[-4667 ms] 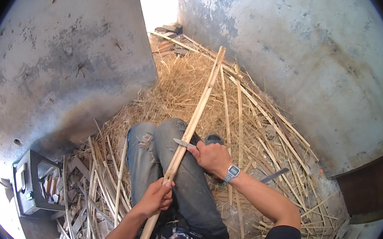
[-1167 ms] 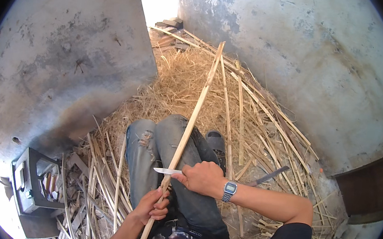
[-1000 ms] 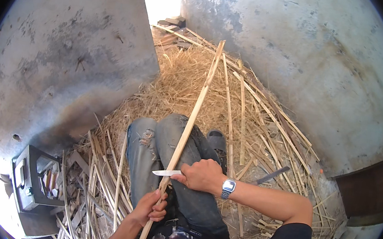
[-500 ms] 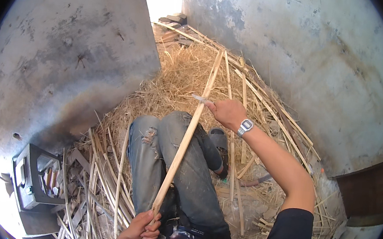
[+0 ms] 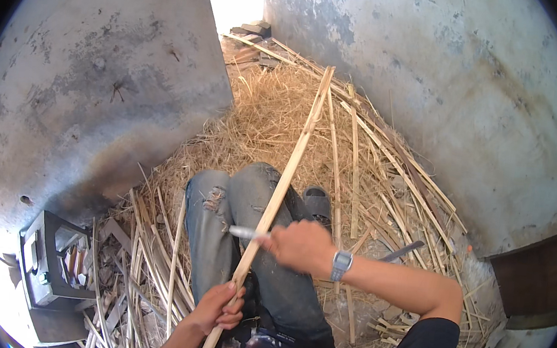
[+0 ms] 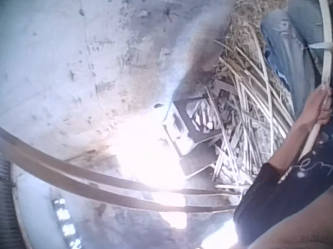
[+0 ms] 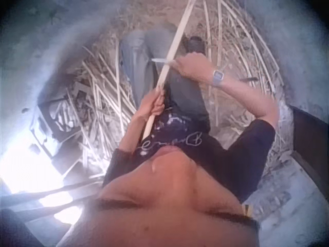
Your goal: The person holds a bamboo strip and scrapes along its surface with a small blade, carving and shaving down different sections.
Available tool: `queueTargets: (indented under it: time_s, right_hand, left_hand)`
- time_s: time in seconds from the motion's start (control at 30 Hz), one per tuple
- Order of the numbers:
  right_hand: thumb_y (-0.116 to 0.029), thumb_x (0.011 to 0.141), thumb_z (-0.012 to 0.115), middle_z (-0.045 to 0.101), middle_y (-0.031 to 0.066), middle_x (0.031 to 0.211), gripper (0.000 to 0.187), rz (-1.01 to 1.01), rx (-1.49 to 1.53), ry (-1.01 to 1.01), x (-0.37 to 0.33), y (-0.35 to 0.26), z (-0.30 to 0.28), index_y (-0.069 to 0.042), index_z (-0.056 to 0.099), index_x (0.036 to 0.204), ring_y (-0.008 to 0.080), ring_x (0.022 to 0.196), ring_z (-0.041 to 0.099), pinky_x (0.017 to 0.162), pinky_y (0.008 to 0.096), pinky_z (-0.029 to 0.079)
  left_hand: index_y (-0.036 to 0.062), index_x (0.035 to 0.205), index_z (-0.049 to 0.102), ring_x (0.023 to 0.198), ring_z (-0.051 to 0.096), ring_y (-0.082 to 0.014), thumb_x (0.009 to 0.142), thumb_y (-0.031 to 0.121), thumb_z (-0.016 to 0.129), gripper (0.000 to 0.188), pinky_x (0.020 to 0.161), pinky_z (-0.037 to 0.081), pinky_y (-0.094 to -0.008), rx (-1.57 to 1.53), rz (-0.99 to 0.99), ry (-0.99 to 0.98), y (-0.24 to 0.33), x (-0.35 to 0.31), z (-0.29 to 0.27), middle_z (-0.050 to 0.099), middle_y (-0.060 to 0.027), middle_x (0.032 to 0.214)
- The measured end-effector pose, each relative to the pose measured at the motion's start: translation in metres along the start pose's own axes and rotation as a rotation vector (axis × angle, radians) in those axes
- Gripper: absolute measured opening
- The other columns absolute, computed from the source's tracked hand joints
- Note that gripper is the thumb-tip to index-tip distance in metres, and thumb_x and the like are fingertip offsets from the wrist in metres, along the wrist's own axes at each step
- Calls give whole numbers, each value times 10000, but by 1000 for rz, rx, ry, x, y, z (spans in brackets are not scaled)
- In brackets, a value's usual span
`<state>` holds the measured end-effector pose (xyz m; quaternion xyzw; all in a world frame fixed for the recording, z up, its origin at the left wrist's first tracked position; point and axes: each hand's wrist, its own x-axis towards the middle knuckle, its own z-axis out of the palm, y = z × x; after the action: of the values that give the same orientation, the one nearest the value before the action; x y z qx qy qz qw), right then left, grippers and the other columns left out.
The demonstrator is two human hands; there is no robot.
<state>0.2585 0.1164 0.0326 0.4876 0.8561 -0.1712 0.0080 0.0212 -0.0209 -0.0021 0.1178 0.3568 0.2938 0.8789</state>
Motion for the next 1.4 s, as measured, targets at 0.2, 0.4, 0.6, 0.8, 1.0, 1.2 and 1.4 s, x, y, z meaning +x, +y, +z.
queueTargets:
  time_s: [0.2,0.4,0.6,0.8,1.0,1.2,1.4]
  right_hand:
    - [-610,1048,446,646,200,603,618,18,-6,113,-6,5,16,-89,687,818,415,583,683,535,519,538]
    - [-590,1087,353,639,183,627,682,253,64,180,58,125,-11,-74,713,824,375,601,670,536,501,513]
    - [-554,1098,367,614,183,620,680,174,74,318,79,149,-12,-33,661,775,390,599,619,606,515,494]
    - [-533,1047,535,498,33,555,551,143,693,568,72,149,-3,-50,676,821,186,518,482,551,400,422]
    - [-470,910,774,500,6,537,431,110,471,674,69,126,-33,-57,764,1035,119,511,470,505,343,379]
    - [-363,922,786,552,57,533,309,-5,341,710,91,137,-25,-76,803,1034,141,469,485,490,333,371]
    - [-204,950,748,681,79,655,178,45,554,699,107,134,-22,-32,789,926,116,517,526,503,305,397]
  left_hand:
    - [95,1080,483,436,279,-74,1142,403,401,325,410,263,-252,51,24,-16,8,20,2,323,34,625]
    - [80,1087,496,430,287,-79,1134,411,423,342,420,264,-262,20,-33,21,-10,-26,-2,326,26,620]
    - [62,1086,496,426,280,-77,1126,415,441,360,418,244,-259,-120,-55,11,-34,-45,-17,331,18,615]
    - [46,1128,514,442,302,-81,1140,411,406,381,442,277,-256,-62,-70,30,-34,-50,-28,341,17,633]
    - [55,1117,531,455,302,-83,1140,409,406,376,448,286,-256,67,-64,73,-30,-53,-27,344,16,628]
    - [58,1102,531,461,304,-89,1144,397,397,366,449,285,-258,79,-47,72,-35,-48,-22,342,19,627]
    - [51,1093,528,459,312,-85,1144,395,395,372,450,291,-257,60,-38,64,-37,-50,-29,346,16,626]
